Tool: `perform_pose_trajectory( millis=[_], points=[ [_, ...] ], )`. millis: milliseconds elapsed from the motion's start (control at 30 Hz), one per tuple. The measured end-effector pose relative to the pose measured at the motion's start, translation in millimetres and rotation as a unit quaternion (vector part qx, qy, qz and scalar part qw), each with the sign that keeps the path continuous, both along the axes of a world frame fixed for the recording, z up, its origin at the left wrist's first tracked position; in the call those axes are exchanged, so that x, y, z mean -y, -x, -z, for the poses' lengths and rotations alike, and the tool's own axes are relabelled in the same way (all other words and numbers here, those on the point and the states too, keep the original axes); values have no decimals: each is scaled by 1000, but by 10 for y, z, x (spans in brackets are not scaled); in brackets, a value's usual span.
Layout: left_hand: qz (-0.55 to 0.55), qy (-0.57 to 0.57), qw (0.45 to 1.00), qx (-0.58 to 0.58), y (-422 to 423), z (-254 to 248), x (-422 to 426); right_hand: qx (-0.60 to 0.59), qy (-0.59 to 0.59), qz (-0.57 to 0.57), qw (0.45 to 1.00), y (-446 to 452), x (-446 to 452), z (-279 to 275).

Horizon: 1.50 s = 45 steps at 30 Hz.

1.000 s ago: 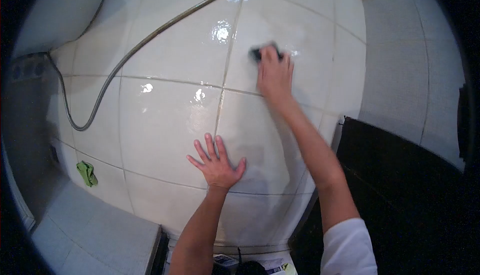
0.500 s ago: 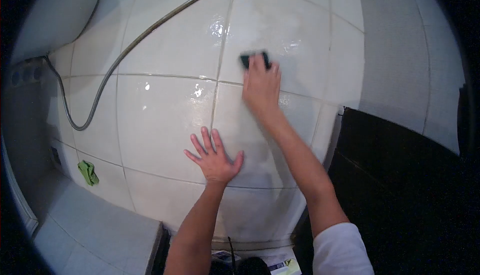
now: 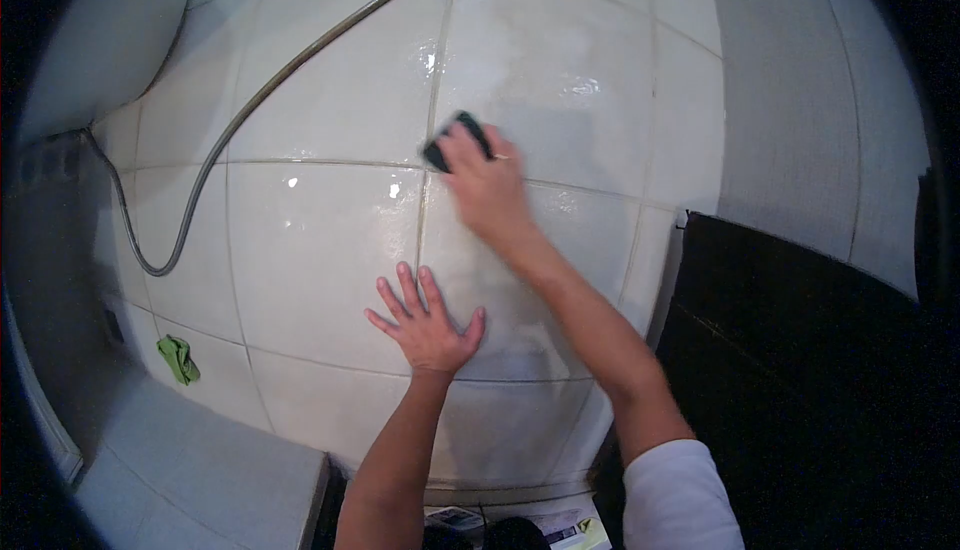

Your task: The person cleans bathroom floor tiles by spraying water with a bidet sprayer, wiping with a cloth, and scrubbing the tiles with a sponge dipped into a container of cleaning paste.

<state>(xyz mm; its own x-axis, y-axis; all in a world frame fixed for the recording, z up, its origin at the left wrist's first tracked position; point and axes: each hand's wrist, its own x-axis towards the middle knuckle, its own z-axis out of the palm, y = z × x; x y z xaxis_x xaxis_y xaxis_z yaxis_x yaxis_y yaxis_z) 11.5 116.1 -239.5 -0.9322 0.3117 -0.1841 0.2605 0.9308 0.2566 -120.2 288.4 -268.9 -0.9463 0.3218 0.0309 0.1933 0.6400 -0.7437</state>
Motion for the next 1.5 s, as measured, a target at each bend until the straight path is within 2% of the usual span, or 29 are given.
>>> perform_pose_trajectory(
  millis=[33,67,100,133,167,200,267,300,333,400,433,500,567,633,700,767,800,833,867,900,967,1033,1067,1100,1133,1200,1267,1367,1500],
  points=[
    [-2,3,1000,7,7,-3,-4,105,240,94,960,-133,-300,143],
    [-5,8,1000,17,-9,-8,12,78,-5,33,996,-190,-730,107],
    [-7,9,1000,19,-20,-6,28,40,-269,27,962,-246,-1160,63],
    [-4,9,1000,11,-11,7,22,-43,-367,88,925,-173,-1589,125],
    [-3,9,1000,2,-5,20,18,29,-406,184,895,-8,-1702,-122],
    [-5,10,1000,0,2,20,15,55,-438,217,871,158,-1820,-142],
    [-9,8,1000,14,-6,-15,7,82,-403,203,888,570,-1519,-145],
    [-9,10,1000,10,3,-10,11,9,-351,179,919,725,-1199,-20],
    [-10,7,1000,5,9,-4,16,-3,-322,164,933,789,-742,27],
    [-10,4,1000,9,-41,-11,15,17,-300,36,953,467,-22,94],
    [-11,10,1000,10,-36,-7,26,-23,-295,-70,953,131,13,-180],
    [-14,8,1000,8,-17,8,-32,-64,-342,-71,935,-46,-547,21],
    [-15,15,1000,15,-2,-9,-12,48,-382,27,923,147,-1313,-73],
    [-9,10,1000,3,-22,-14,1,18,-510,183,840,448,-1924,-61],
    [-6,10,1000,-4,24,15,4,35,-457,209,864,1048,-2050,107],
    [-5,10,1000,2,-5,-8,-9,42,-291,217,931,1253,-1658,73],
    [-2,10,1000,0,6,-6,-8,-22,-346,146,926,1421,-1298,212],
    [-5,16,1000,6,5,-6,2,-112,-283,95,948,1514,-902,245],
    [-7,22,1000,12,-9,-2,-19,-87,-163,66,980,1471,-536,99],
    [-2,21,1000,10,-10,3,-38,-147,-325,-1,934,1329,-355,-1],
    [-1,21,1000,-4,-17,29,-19,-175,-308,-102,930,1288,-721,59],
    [2,20,1000,-4,-25,35,-8,-117,-207,-12,971,1155,-1387,61],
    [1,20,1000,-5,-22,29,-6,-82,-213,39,973,976,-1760,44],
    [0,17,1000,-5,-6,25,-7,-97,-379,87,916,766,-2080,201],
    [-2,18,1000,0,-1,21,-10,-63,-410,141,899,540,-2266,218],
    [-6,17,1000,13,-34,-3,-7,-13,-356,173,918,80,-2029,65],
    [-4,13,1000,-5,-15,7,-9,25,-352,136,926,-335,-1588,38],
    [-4,23,1000,9,-5,-19,-14,15,-352,83,932,-240,-1535,-88],
    [-3,23,1000,-11,18,-12,-6,34,-336,137,931,425,-1580,-149]
  ],
)
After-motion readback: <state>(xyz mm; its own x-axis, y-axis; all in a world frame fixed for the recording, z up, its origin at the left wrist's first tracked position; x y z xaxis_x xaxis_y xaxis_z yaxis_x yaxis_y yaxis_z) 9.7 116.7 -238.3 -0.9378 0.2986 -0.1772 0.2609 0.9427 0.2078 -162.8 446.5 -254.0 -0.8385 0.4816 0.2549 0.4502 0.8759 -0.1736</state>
